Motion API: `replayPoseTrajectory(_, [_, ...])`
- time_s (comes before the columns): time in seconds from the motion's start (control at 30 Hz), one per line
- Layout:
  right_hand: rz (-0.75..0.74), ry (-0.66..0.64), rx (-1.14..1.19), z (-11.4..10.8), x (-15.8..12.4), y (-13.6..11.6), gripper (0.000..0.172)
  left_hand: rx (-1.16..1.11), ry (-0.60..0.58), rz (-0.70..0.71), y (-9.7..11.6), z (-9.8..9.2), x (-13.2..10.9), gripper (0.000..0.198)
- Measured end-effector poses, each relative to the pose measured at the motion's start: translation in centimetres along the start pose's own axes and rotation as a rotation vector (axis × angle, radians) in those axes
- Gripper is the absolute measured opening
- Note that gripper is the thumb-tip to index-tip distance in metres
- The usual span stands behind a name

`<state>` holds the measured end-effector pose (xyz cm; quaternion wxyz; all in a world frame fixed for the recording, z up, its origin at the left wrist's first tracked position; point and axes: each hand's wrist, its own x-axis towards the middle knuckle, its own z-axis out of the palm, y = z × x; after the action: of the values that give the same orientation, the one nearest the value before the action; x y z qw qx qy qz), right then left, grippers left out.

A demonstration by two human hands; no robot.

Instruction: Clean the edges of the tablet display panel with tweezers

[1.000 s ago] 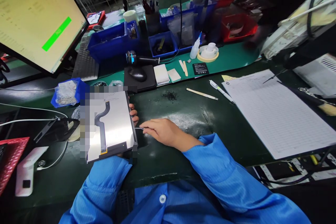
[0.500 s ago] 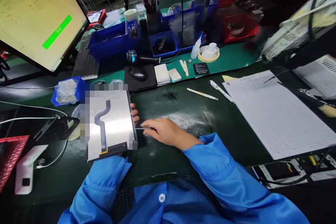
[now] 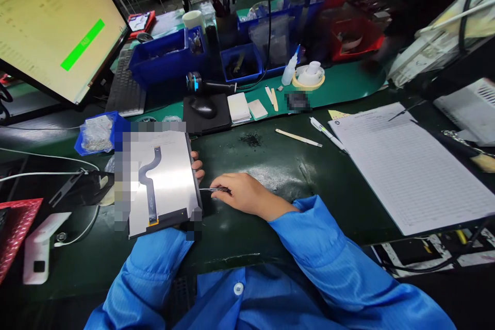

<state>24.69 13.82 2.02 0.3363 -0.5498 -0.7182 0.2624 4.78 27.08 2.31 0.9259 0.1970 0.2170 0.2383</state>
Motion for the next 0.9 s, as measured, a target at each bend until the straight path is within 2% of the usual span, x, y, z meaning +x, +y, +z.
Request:
replayPoseTrajectory(0.13, [-0.049,-0.022,-0.097,-0.1,0.0,0.1,0.017,0.015,0.003,-0.074,0.5,0.2,0.2,0.046])
replayPoseTrajectory(0.27, [0.007,-0.029,-0.03,-0.2,0.0,-0.1,0.017,0.046,-0.022,-0.139,1.1,0.5,0.3,0.044])
replayPoseTrajectory(0.37, [0.049,-0.012,0.012,-0.1,0.0,-0.3,0.016,0.052,-0.039,-0.117,1.2,0.2,0.4,0.045])
replayPoseTrajectory(0.43, [0.021,-0.009,-0.027,-0.2,0.0,-0.3,0.011,0.057,-0.044,-0.123,1.2,-0.1,0.5,0.044])
replayPoseTrajectory(0.5, [-0.01,-0.016,-0.07,-0.3,0.0,-0.3,0.013,0.058,-0.043,-0.138,1.2,-0.1,0.5,0.041])
replayPoseTrajectory(0.57, [-0.014,-0.027,-0.073,-0.4,0.0,-0.3,0.017,0.051,-0.022,-0.136,1.2,0.2,0.4,0.043])
replayPoseTrajectory(0.73, [0.03,-0.01,0.009,-0.3,-0.1,-0.4,0.014,0.04,0.027,-0.078,1.0,1.4,0.0,0.059])
replayPoseTrajectory(0.8, [0.006,-0.017,-0.022,-0.4,0.0,-0.4,0.013,0.041,0.018,-0.081,1.0,1.2,0.0,0.061])
replayPoseTrajectory(0.9, [-0.024,-0.043,-0.068,-0.5,0.0,-0.4,0.019,0.046,-0.002,-0.114,1.0,0.4,0.4,0.053])
